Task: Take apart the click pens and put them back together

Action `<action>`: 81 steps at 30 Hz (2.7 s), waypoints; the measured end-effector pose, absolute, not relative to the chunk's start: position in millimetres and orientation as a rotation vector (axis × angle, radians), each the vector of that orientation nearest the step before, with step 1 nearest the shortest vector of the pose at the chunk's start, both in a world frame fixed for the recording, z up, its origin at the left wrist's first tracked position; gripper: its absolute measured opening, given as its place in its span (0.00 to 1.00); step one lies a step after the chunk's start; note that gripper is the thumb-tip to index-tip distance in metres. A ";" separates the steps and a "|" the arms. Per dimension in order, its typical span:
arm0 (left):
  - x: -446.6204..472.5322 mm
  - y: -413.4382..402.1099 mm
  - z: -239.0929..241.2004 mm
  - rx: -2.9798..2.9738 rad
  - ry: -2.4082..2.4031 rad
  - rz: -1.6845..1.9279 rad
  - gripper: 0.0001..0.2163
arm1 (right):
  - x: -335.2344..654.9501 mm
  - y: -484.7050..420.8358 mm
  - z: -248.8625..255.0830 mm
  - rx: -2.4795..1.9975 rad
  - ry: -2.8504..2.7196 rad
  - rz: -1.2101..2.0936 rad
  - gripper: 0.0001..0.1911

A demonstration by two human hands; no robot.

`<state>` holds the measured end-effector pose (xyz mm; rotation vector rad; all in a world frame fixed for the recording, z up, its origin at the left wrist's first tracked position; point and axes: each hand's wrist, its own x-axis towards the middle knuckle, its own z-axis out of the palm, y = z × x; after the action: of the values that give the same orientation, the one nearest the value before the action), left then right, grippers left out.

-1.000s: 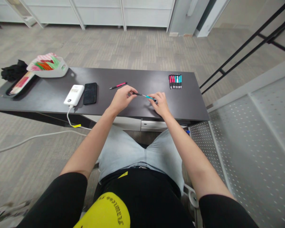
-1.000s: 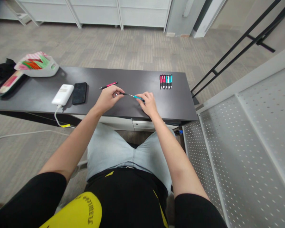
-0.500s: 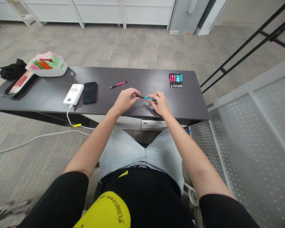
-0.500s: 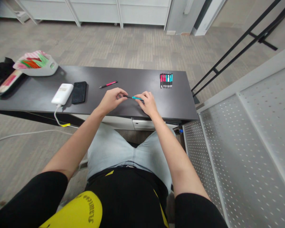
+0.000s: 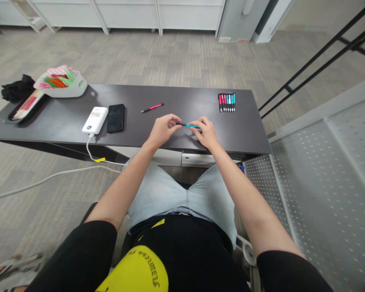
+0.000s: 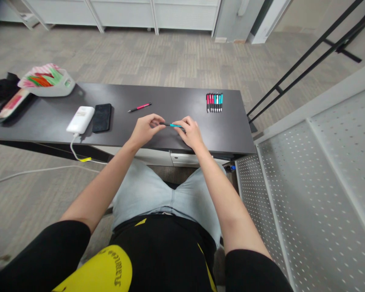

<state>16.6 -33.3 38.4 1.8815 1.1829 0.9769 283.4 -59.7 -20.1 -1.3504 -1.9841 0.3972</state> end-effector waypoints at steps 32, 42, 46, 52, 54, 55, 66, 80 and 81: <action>16.3 -23.6 -35.8 1.191 0.968 1.226 0.30 | 290.3 -52.7 -35.9 -1.213 -1.911 0.613 0.19; 18.0 -27.1 -31.1 1.204 0.967 1.219 0.23 | 286.9 -55.0 -27.9 -1.253 -1.901 0.664 0.16; 17.6 -26.9 -32.0 1.225 0.956 1.216 0.25 | 286.2 -54.6 -27.2 -1.249 -1.917 0.678 0.20; 18.2 -27.3 -31.5 1.237 0.955 1.206 0.28 | 287.1 -55.3 -24.4 -1.274 -1.918 0.683 0.15; 18.3 -27.9 -30.2 1.242 0.958 1.193 0.30 | 287.2 -55.2 -23.3 -1.268 -1.951 0.692 0.19; 18.2 -28.3 -29.5 1.242 0.954 1.190 0.30 | 287.3 -55.4 -22.7 -1.276 -1.961 0.699 0.21; 20.2 -31.8 -22.3 1.259 0.980 1.164 0.28 | 286.3 -58.5 -19.1 -1.299 -1.969 0.752 0.30; 21.6 -31.4 -23.3 1.246 0.973 1.151 0.30 | 280.7 -59.5 -12.9 -1.290 -1.911 0.753 0.36; 21.1 -31.4 -22.9 1.237 0.970 1.145 0.31 | 280.5 -60.1 -12.9 -1.285 -1.908 0.742 0.36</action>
<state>21.1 -31.4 -22.9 1.2371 0.9700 1.1446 280.5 -60.1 -12.9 -1.2854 -1.9075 0.7423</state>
